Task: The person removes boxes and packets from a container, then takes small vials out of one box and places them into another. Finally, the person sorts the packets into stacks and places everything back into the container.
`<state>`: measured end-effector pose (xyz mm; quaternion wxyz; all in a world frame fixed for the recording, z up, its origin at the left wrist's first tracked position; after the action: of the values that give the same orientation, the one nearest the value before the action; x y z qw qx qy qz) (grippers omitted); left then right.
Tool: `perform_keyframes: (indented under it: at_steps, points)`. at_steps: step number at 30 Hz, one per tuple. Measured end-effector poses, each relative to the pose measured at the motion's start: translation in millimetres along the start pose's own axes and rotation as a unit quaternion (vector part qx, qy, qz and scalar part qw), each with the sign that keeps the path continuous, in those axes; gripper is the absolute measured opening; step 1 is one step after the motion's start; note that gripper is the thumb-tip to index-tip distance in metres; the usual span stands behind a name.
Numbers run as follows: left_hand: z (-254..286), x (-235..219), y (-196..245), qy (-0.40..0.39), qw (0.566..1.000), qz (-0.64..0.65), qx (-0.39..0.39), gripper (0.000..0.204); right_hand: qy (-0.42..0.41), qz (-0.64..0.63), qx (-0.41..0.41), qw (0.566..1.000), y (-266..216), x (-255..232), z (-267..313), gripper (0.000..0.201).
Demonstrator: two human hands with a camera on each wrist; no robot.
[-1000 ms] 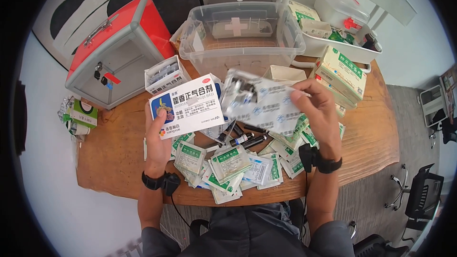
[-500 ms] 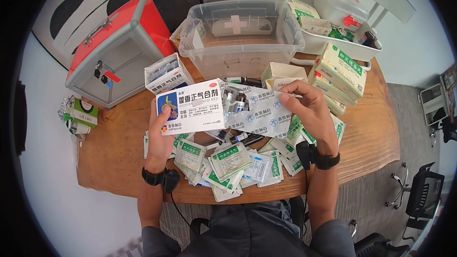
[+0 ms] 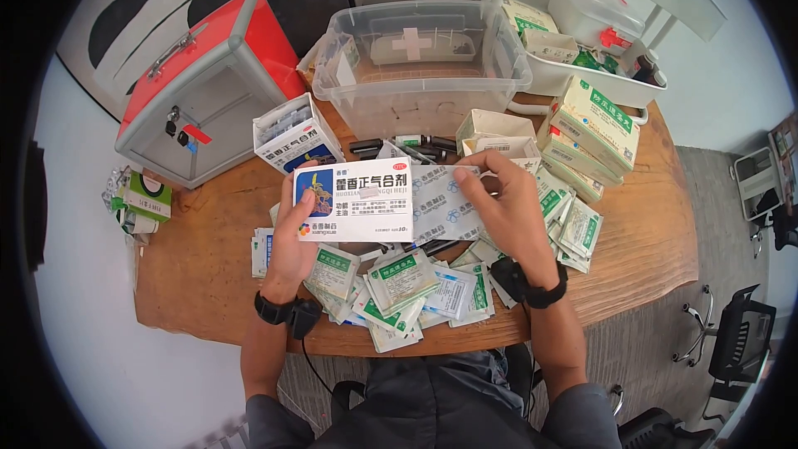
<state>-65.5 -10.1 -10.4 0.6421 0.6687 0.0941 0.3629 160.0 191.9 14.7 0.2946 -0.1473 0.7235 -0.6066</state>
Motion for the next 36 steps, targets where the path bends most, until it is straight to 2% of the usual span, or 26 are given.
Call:
perform_keyframes:
  at_steps: [3,8,10,12,16,18,19,21,26,28,32,34,36]
  points:
    - [0.1,1.1,0.0,-0.003,1.0,0.016,0.0,0.052,0.009,-0.047,-0.015,0.999,-3.3,12.3,6.3,0.028]
    - [1.5,0.0,-0.9,-0.017,1.0,0.017,-0.001,0.05,-0.018,-0.02,-0.041,0.999,-5.4,28.1,11.9,0.032]
    - [1.3,-2.9,6.9,-0.013,0.999,0.02,0.024,0.049,-0.03,-0.021,-0.052,0.998,-4.5,28.6,12.2,0.033]
    - [0.3,-10.7,21.2,-0.005,0.999,0.019,0.03,0.048,-0.029,-0.094,-0.036,0.995,-2.3,26.8,10.7,0.032]
    - [0.5,-34.6,39.5,0.017,0.998,0.058,0.03,0.05,-0.018,-0.079,-0.04,0.996,1.8,28.1,7.1,0.033]
    - [1.2,-40.6,38.3,0.019,0.996,0.088,0.018,0.052,-0.044,0.047,-0.119,0.991,-0.3,31.1,6.5,0.037]
    - [1.6,-38.5,38.1,0.019,0.996,0.088,0.019,0.052,-0.044,0.047,-0.12,0.991,0.9,33.1,5.5,0.037]
    - [1.7,-29.8,36.0,0.025,0.997,0.075,0.024,0.043,-0.05,0.199,-0.269,0.941,0.1,40.1,5.0,0.049]
    - [3.1,-33.1,32.2,-0.014,0.998,0.061,0.017,0.042,-0.058,0.238,-0.256,0.935,2.9,58.4,3.1,0.052]
    - [5.9,-37.8,27.7,0.013,0.999,0.032,0.015,0.044,-0.059,0.28,-0.269,0.92,4.7,62.8,-0.1,0.061]
    - [12.4,-46.5,23.2,0.013,1.0,-0.001,0.007,0.04,-0.045,0.325,-0.251,0.911,9.9,76.1,-12.0,0.069]
    - [14.2,-45.6,25.2,0.025,1.0,0.004,0.013,0.039,-0.063,0.334,-0.195,0.92,9.0,80.6,-18.7,0.077]
    - [15.7,-46.7,26.8,0.039,0.999,0.011,0.019,0.039,-0.066,0.343,-0.173,0.921,0.8,79.8,-21.8,0.079]
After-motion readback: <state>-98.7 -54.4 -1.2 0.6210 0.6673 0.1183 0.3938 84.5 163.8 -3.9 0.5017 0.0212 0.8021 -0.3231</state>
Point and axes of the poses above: each hand's wrist, its own z-axis away from the middle knuckle, its own x-axis out of the palm, y = z × x, the point moved 2 cm from there along -z, towards the middle knuckle, and after that the axes turned 5 degrees about y, right-handed, at the moved point
